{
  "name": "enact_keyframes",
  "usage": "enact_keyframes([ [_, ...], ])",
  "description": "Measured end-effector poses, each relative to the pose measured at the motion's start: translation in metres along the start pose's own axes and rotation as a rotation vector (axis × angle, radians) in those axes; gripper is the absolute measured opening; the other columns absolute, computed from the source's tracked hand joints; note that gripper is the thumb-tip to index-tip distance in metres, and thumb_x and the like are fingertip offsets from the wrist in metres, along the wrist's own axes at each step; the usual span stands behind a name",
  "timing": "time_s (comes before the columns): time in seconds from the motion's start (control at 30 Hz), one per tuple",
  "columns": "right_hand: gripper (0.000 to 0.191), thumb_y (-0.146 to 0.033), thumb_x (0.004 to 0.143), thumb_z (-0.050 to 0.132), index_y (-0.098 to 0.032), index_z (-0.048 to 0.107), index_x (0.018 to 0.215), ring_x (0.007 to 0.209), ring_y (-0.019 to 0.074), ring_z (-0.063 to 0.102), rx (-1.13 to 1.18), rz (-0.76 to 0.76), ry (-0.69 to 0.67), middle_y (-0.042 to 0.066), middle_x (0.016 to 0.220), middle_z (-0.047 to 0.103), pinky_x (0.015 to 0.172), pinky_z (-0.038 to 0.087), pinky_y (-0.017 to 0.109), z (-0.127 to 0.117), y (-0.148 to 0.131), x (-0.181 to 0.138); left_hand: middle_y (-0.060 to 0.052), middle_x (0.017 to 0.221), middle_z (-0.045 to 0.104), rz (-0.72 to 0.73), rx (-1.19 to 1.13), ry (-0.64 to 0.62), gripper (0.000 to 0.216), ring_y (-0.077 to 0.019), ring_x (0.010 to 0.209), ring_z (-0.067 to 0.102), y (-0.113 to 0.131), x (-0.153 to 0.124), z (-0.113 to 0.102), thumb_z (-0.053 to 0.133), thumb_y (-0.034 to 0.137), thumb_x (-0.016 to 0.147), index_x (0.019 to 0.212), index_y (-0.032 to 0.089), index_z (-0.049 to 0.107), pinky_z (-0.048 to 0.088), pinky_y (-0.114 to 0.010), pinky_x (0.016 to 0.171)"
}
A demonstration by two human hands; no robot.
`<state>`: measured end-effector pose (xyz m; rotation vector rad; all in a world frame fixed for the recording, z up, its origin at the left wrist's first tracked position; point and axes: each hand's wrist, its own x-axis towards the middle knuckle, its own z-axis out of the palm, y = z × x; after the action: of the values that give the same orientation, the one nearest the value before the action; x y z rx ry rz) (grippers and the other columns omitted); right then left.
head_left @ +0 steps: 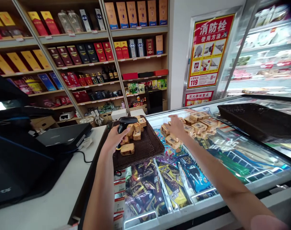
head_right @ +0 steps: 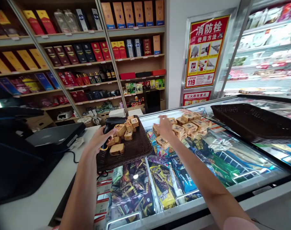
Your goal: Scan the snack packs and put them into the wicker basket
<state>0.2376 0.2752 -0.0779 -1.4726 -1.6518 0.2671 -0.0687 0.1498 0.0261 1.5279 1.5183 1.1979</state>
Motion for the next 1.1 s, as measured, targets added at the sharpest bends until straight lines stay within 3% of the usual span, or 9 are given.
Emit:
enact_keyframes([
  [0.03,0.044,-0.05,0.081,0.07,-0.032,0.057,0.119,0.123,0.0418,0.051,0.009,-0.052,-0.098,0.008,0.134,0.054,0.103,0.037,0.061,0.018,-0.023,-0.011,0.006,0.055,0.053,-0.004,-0.011,0.028,0.051,-0.0102,0.046,0.05,-0.001,0.0,-0.003,0.082,0.06,0.063,0.08,0.021,0.054,0.036,-0.02,0.043],
  [0.07,0.042,-0.052,0.086,0.065,-0.031,0.058,0.122,0.122,0.0411,0.054,-0.014,-0.14,-0.309,0.009,0.137,0.053,0.1,0.041,0.061,0.035,-0.046,-0.022,0.006,0.056,0.054,-0.009,-0.02,0.049,0.051,-0.0102,0.047,0.05,-0.001,-0.001,-0.006,0.082,0.06,0.063,0.08,0.021,0.054,0.037,-0.02,0.043],
  [0.2,0.052,-0.048,0.071,0.081,-0.027,0.064,0.116,0.119,0.0402,0.059,-0.006,-0.315,-0.644,0.01,0.128,0.064,0.095,0.05,0.054,0.092,-0.122,-0.06,0.006,0.056,0.054,-0.016,-0.042,0.021,0.052,-0.0095,0.047,0.048,0.004,-0.007,-0.012,0.082,0.06,0.065,0.082,0.021,0.053,0.037,-0.02,0.044],
  [0.37,0.058,-0.029,0.055,0.09,-0.019,0.067,0.107,0.122,0.04,0.058,0.009,-0.334,-0.771,0.014,0.125,0.066,0.101,0.047,0.048,0.113,-0.155,-0.071,0.005,0.055,0.055,-0.015,-0.02,-0.058,0.053,-0.0108,0.05,0.051,0.012,-0.014,-0.008,0.078,0.065,0.068,0.082,0.021,0.051,0.038,-0.02,0.045],
  [0.5,0.059,-0.03,0.053,0.089,-0.016,0.066,0.105,0.112,0.0384,0.064,0.068,-0.219,-0.792,0.015,0.116,0.07,0.09,0.052,0.042,0.09,-0.14,-0.064,0.005,0.055,0.054,0.008,-0.006,-0.082,0.053,-0.0105,0.051,0.05,0.013,-0.014,-0.001,0.079,0.065,0.067,0.08,0.02,0.053,0.037,-0.019,0.045],
  [0.63,0.051,-0.041,0.072,0.077,-0.02,0.062,0.117,0.096,0.0266,0.069,0.265,-0.039,-0.758,0.009,0.108,0.072,0.076,0.056,0.035,0.049,-0.109,-0.054,0.005,0.056,0.054,0.029,-0.053,-0.083,0.052,-0.0098,0.05,0.05,0.011,-0.012,0.007,0.08,0.063,0.067,0.084,0.02,0.055,0.037,-0.019,0.045],
  [0.87,0.016,-0.024,0.084,0.062,-0.021,0.062,0.101,0.09,0.0179,0.067,1.489,0.442,-0.377,0.006,0.1,0.07,0.082,0.06,0.032,-0.025,-0.059,-0.026,0.005,0.054,0.055,0.066,-0.134,-0.063,0.051,-0.0083,0.047,0.047,0.016,-0.013,0.018,0.078,0.062,0.071,0.083,0.02,0.053,0.035,-0.019,0.043],
  [0.97,0.015,-0.019,0.09,0.053,-0.02,0.063,0.101,0.089,0.018,0.068,1.637,0.534,-0.303,0.006,0.098,0.072,0.079,0.061,0.032,-0.046,-0.054,-0.015,0.006,0.054,0.055,0.045,-0.107,-0.09,0.05,-0.0088,0.048,0.048,0.017,-0.014,0.025,0.079,0.061,0.071,0.083,0.02,0.051,0.037,-0.018,0.045],
  [1.1,0.017,-0.023,0.097,0.05,-0.017,0.064,0.104,0.084,0.0186,0.069,1.6,0.599,-0.364,0.008,0.095,0.074,0.07,0.061,0.029,-0.053,-0.056,-0.01,0.005,0.056,0.055,0.039,-0.063,-0.162,0.048,-0.0097,0.05,0.05,0.015,-0.015,0.038,0.076,0.061,0.074,0.085,0.02,0.053,0.04,-0.019,0.046],
])
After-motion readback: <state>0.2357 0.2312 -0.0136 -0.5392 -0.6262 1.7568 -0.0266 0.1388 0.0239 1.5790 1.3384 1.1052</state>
